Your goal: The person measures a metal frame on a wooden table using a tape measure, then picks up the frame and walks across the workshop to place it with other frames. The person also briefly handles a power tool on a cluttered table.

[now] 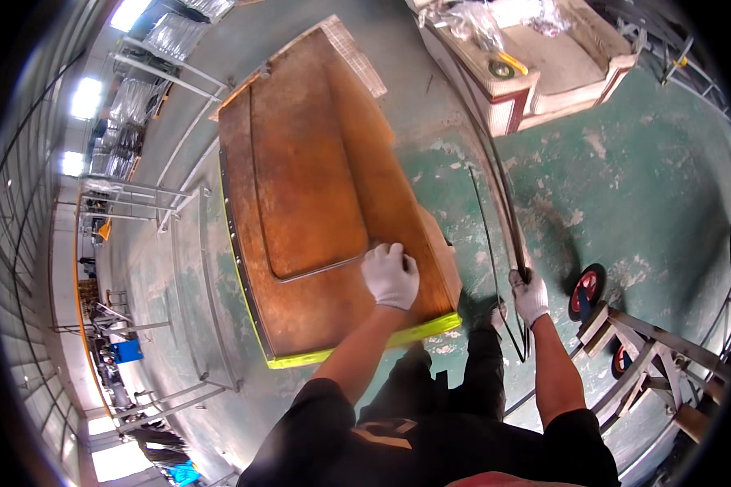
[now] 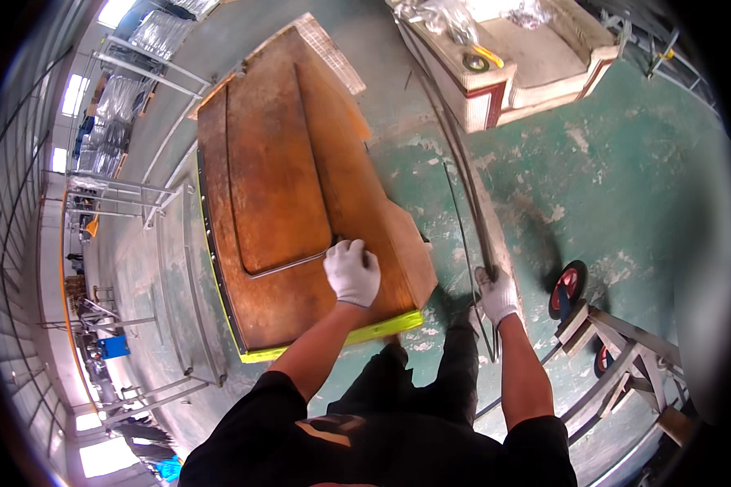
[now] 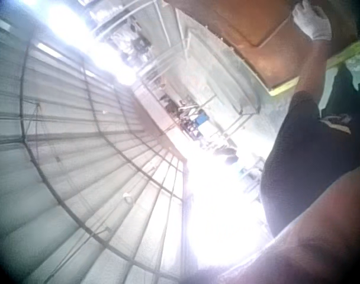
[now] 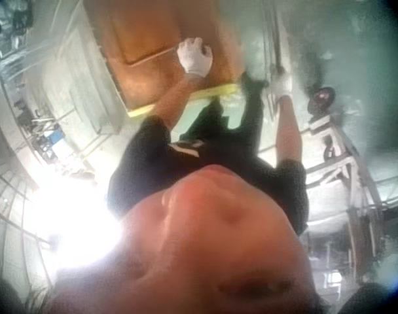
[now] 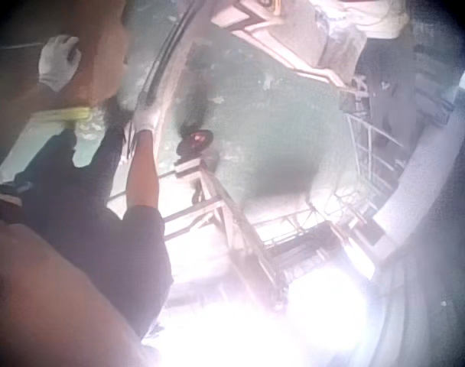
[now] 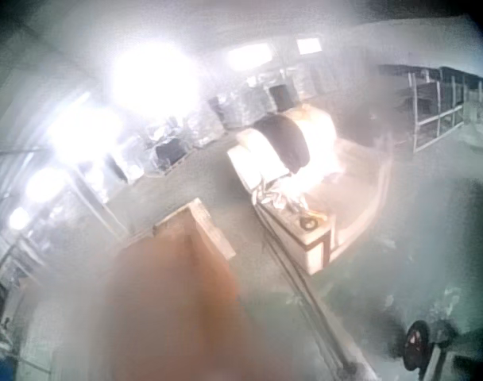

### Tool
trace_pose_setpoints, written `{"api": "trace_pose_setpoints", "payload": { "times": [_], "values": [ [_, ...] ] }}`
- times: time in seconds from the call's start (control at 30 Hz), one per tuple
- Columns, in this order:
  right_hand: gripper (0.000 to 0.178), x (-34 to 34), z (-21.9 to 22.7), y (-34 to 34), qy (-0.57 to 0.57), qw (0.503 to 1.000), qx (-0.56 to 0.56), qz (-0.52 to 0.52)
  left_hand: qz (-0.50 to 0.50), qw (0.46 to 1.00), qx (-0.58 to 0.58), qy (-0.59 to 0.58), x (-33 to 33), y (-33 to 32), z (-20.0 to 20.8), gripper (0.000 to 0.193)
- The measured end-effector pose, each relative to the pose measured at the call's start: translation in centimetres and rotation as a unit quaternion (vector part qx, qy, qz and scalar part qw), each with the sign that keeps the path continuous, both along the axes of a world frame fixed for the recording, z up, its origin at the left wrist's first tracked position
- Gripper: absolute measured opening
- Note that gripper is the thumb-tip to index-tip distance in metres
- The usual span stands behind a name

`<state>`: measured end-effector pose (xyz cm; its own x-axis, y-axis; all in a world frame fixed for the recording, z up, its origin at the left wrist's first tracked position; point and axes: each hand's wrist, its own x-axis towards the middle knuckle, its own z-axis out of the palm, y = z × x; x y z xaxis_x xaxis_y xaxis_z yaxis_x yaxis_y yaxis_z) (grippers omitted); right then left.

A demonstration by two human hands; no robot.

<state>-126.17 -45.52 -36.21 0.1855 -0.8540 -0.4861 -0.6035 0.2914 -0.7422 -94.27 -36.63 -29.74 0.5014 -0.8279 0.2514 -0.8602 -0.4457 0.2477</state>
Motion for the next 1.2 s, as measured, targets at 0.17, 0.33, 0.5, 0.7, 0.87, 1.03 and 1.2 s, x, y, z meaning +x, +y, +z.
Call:
{"api": "trace_pose_setpoints", "payload": {
  "times": [0.17, 0.33, 0.5, 0.7, 0.87, 1.03, 1.2],
  "values": [
    [0.051, -1.5, 9.2, 2.4, -0.006, 0.991, -0.131, -0.033, -0.015, 0.999, -0.01, 0.045, -0.5, 2.4, 3.9, 0.019],
    [0.041, -3.1, 13.2, 1.1, 0.017, 0.969, -0.241, -0.045, 0.031, 0.995, -0.059, 0.069, 0.7, 9.1, 8.6, 0.023],
    [0.056, -0.7, 20.7, -2.8, -0.099, 0.955, -0.276, -0.052, 0.11, 0.98, -0.1, 0.134, 1.2, 18.2, 11.7, 0.029],
    [0.033, 11.6, 35.7, 3.1, -0.339, 0.904, -0.261, -0.02, 0.26, 0.882, -0.157, 0.361, 0.5, 29.9, 13.1, 0.035],
    [0.032, 23.9, 40.8, 12.9, -0.521, 0.777, -0.24, 0.259, 0.279, 0.808, -0.271, 0.442, 2.0, 41.7, 10.5, 0.035],
    [0.037, 35.3, 45.8, 29.9, -0.624, 0.66, -0.143, 0.393, 0.346, 0.64, -0.408, 0.552, 4.9, 54.7, 12.2, 0.036],
    [0.06, 44.0, 47.6, 47.7, -0.683, 0.53, 0.112, 0.49, 0.323, 0.385, -0.516, 0.694, 6.6, 67.8, 13.6, 0.051]
  ]
}}
